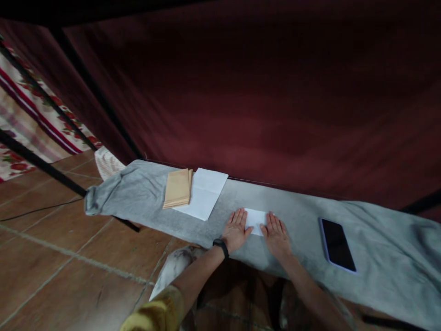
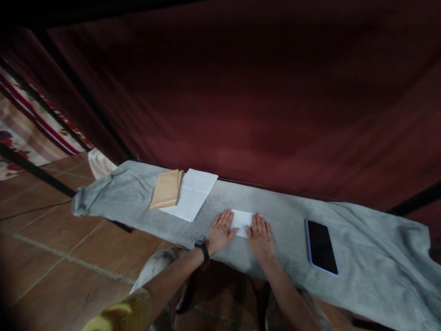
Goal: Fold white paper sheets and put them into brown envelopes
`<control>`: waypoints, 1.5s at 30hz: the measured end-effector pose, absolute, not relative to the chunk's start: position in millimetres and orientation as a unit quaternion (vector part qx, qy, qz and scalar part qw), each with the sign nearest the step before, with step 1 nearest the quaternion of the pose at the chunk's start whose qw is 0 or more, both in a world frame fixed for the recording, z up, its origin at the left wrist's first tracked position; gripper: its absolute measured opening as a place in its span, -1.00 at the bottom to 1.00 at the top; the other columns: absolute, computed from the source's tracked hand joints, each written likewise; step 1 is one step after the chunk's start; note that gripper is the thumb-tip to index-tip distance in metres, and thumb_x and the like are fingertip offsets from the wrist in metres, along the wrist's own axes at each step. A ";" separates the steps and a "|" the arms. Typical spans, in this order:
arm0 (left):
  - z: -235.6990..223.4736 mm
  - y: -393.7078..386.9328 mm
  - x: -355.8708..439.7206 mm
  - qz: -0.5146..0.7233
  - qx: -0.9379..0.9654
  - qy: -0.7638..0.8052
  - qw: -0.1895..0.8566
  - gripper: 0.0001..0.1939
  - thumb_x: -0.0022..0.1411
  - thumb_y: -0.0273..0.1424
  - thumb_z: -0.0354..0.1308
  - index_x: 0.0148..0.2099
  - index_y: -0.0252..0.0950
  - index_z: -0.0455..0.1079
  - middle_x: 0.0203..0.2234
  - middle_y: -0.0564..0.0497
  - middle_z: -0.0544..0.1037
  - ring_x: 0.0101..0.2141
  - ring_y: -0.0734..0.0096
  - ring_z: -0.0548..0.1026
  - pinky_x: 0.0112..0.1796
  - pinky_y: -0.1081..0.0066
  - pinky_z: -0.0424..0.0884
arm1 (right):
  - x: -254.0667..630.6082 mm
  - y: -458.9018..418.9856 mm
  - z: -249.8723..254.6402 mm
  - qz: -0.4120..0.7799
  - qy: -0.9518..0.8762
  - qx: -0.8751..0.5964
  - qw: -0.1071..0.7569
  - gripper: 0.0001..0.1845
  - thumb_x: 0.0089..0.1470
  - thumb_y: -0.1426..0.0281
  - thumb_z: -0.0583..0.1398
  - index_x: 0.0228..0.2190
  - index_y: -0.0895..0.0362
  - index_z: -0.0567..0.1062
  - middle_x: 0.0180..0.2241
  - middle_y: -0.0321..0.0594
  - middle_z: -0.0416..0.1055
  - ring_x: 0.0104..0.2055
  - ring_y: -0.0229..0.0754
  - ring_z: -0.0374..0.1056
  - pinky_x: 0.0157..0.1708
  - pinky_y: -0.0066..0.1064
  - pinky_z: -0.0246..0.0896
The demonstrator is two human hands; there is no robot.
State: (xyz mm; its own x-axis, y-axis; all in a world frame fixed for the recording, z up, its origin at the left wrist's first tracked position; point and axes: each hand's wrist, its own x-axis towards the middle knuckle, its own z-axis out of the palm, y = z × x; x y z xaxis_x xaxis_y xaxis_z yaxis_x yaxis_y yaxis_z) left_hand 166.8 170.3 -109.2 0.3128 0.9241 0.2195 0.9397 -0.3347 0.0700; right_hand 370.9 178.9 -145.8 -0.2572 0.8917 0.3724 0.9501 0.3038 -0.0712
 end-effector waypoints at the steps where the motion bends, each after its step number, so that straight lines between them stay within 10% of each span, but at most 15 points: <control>1: -108.8 168.4 164.7 -0.112 -0.809 -0.576 0.039 -0.30 0.46 -0.04 -0.26 0.43 -0.40 0.02 0.37 -0.22 0.18 0.38 0.22 0.07 0.32 0.11 0.04 | 371.0 177.6 -143.9 -0.074 -0.781 -0.595 0.175 -0.34 0.38 0.20 -0.14 0.31 0.37 0.19 0.33 0.18 0.12 0.37 0.10 0.07 0.32 0.02 -0.08; 24: -95.3 158.0 160.2 -0.075 -0.855 -0.511 0.048 -0.43 0.49 -0.17 -0.19 0.43 -0.23 0.05 0.41 -0.13 0.05 0.38 0.11 0.05 0.30 -0.03 0.09 | 402.5 189.3 -104.3 0.141 -0.759 -0.634 0.034 -0.25 0.27 0.10 0.08 0.36 0.15 0.11 0.42 -0.09 -0.09 0.44 0.07 -0.12 0.38 -0.06 -0.22; 45: -95.9 136.6 145.2 -0.078 -0.878 -0.469 0.053 -0.38 0.47 -0.16 -0.17 0.42 -0.38 0.04 0.35 -0.23 0.21 0.34 0.18 0.17 0.27 0.10 0.23 | 375.5 153.9 -128.5 0.024 -0.796 -0.571 0.200 -0.33 0.34 0.20 0.03 0.34 0.27 0.13 0.37 0.04 0.04 0.41 -0.03 -0.01 0.39 -0.08 -0.15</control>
